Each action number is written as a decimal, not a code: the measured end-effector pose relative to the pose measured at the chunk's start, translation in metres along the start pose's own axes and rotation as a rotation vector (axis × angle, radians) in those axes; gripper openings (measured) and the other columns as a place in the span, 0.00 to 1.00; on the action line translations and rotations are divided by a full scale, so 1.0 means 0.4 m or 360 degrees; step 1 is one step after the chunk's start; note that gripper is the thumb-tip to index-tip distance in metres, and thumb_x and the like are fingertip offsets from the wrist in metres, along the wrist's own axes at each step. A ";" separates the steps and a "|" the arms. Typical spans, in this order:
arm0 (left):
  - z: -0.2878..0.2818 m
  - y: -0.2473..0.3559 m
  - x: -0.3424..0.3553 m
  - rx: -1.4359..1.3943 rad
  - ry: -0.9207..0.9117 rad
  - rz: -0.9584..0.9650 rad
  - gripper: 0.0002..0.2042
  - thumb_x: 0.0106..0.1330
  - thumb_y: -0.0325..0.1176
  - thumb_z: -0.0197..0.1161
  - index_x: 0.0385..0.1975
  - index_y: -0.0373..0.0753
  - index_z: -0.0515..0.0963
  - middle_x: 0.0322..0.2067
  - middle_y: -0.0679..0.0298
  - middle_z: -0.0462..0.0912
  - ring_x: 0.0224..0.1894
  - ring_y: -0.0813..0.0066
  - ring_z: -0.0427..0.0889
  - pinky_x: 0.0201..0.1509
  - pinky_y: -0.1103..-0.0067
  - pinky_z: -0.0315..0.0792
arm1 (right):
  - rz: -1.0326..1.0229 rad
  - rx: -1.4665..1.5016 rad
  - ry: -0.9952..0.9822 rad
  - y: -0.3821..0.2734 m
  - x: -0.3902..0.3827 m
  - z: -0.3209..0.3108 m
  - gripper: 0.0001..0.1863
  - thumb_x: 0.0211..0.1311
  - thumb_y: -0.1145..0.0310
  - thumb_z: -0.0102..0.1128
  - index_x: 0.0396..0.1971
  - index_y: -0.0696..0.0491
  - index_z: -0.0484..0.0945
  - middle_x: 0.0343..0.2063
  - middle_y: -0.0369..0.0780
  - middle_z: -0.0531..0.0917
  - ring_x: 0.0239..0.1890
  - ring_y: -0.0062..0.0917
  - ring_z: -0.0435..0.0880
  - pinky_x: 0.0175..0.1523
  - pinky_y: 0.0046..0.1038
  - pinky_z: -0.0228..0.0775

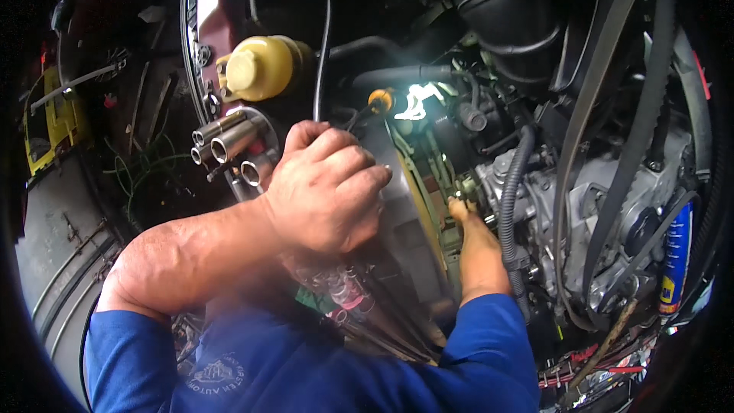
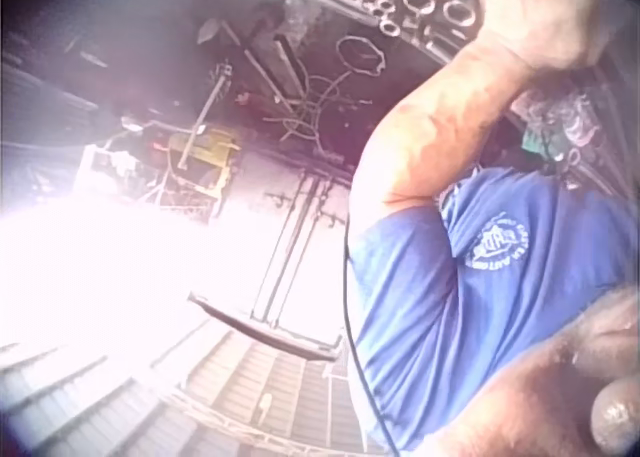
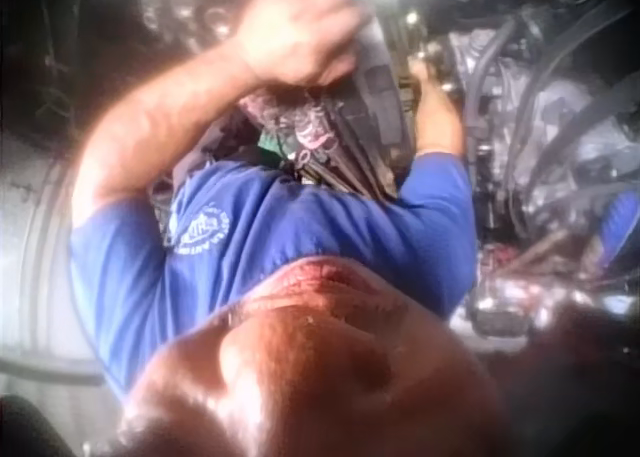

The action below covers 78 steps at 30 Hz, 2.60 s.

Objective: The person wipes sockets with a cloth and attaches them to a ratchet wrench, then reaches into the car engine compartment to loosen and tighten bolts using the wrench and by hand.

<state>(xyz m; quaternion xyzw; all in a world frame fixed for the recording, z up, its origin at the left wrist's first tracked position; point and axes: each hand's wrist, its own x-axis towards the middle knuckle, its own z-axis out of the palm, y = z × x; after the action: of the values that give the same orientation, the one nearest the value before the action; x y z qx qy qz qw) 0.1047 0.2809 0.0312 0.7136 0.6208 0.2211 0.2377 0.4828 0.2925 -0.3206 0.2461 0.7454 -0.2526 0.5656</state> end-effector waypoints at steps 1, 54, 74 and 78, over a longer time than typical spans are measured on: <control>-0.008 -0.003 -0.009 0.0021 0.0029 -0.0028 0.23 0.35 0.35 0.69 0.37 0.40 0.80 0.33 0.64 0.79 0.40 0.64 0.78 0.51 0.62 0.66 | 0.0018 0.0105 -0.0040 -0.001 0.023 -0.017 0.18 0.69 0.62 0.44 0.52 0.50 0.77 0.54 0.53 0.78 0.60 0.45 0.76 0.63 0.47 0.67; 0.002 -0.015 -0.006 0.0065 0.0110 0.0011 0.22 0.35 0.38 0.68 0.36 0.42 0.80 0.31 0.67 0.77 0.40 0.65 0.78 0.51 0.63 0.66 | 0.0291 0.1326 0.0467 0.010 0.007 -0.274 0.32 0.67 0.46 0.54 0.57 0.59 0.73 0.54 0.49 0.79 0.55 0.41 0.78 0.61 0.40 0.67; 0.008 -0.018 -0.017 0.0047 0.0149 0.0009 0.22 0.33 0.34 0.66 0.35 0.39 0.80 0.31 0.66 0.79 0.36 0.65 0.79 0.46 0.67 0.67 | 0.0263 0.1229 0.0585 -0.020 0.066 -0.139 0.32 0.67 0.44 0.52 0.55 0.59 0.74 0.51 0.51 0.80 0.53 0.43 0.79 0.59 0.41 0.67; 0.014 -0.020 -0.027 0.0017 0.0129 -0.0023 0.23 0.33 0.36 0.67 0.37 0.41 0.80 0.32 0.66 0.79 0.38 0.65 0.79 0.47 0.67 0.66 | 0.0285 0.1263 0.0677 -0.019 0.100 -0.093 0.32 0.67 0.44 0.52 0.55 0.59 0.75 0.50 0.51 0.80 0.52 0.44 0.79 0.59 0.42 0.67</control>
<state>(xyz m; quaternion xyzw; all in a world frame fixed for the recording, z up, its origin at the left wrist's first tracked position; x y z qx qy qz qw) 0.1004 0.2707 0.0215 0.7009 0.6361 0.2446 0.2101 0.4417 0.3145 -0.3498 0.5536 0.6663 -0.4126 0.2817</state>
